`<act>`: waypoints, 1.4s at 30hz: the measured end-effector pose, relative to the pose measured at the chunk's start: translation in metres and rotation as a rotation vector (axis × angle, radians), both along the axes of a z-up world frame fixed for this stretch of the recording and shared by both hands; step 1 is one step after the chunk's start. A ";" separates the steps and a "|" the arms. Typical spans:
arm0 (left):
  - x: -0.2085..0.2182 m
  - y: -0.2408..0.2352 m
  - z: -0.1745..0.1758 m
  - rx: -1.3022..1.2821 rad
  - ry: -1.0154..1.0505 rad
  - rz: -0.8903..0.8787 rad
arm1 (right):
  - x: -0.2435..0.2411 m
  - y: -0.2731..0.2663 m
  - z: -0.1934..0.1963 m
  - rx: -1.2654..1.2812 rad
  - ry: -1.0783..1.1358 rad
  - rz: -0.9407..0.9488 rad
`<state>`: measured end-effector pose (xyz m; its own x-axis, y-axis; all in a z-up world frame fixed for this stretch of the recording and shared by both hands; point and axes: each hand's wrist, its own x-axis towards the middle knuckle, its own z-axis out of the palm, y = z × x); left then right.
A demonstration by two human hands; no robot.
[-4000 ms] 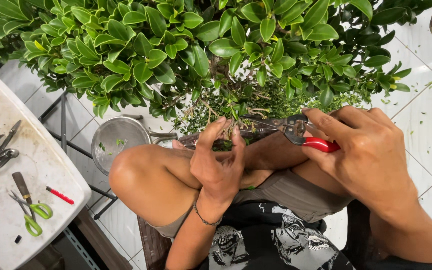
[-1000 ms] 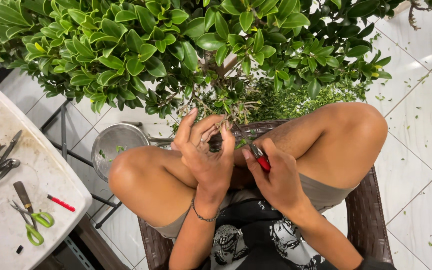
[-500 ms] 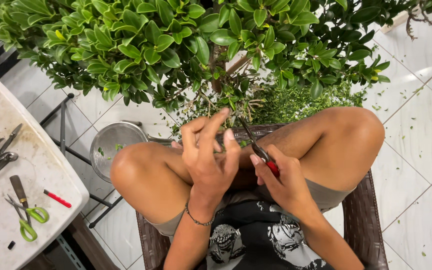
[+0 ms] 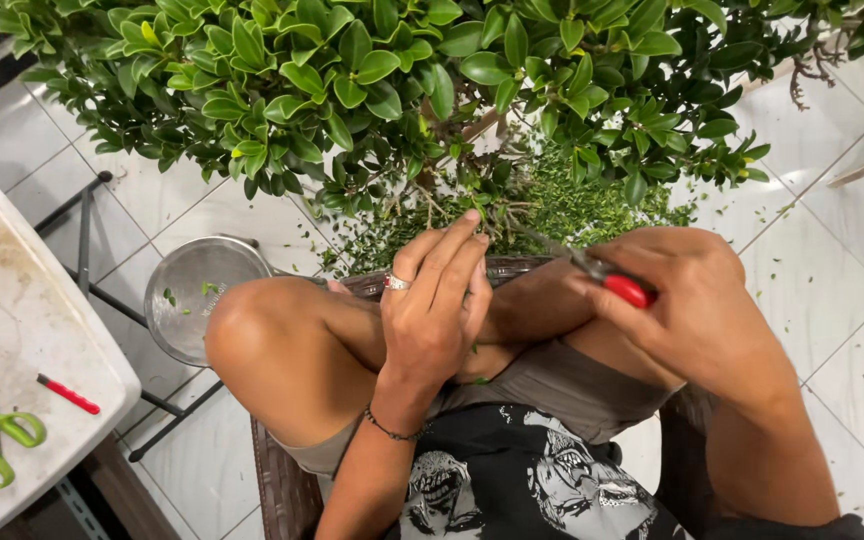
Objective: The person sits cross-legged and uses red-handled pruning shears to trim small branches and leaves from a potted green plant. They hold branches with one hand while cutting with the other, and cuttings fall onto the floor.
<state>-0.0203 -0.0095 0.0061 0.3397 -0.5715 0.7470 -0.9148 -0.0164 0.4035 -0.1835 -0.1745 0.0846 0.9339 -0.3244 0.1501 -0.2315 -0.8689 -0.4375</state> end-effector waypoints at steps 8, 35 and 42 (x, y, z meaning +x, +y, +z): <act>-0.001 0.003 -0.011 -0.012 -0.021 0.012 | 0.009 -0.014 -0.005 0.077 0.454 -0.152; 0.002 0.003 -0.008 0.046 -0.121 0.030 | 0.011 0.007 -0.001 0.226 0.527 -0.254; 0.003 0.005 -0.013 0.075 -0.136 0.059 | 0.021 0.012 0.007 0.211 0.622 -0.247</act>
<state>-0.0172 -0.0049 -0.0069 0.2733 -0.6091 0.7446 -0.9574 -0.0974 0.2717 -0.1626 -0.1628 0.0912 0.7213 -0.5017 -0.4776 -0.6732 -0.6699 -0.3130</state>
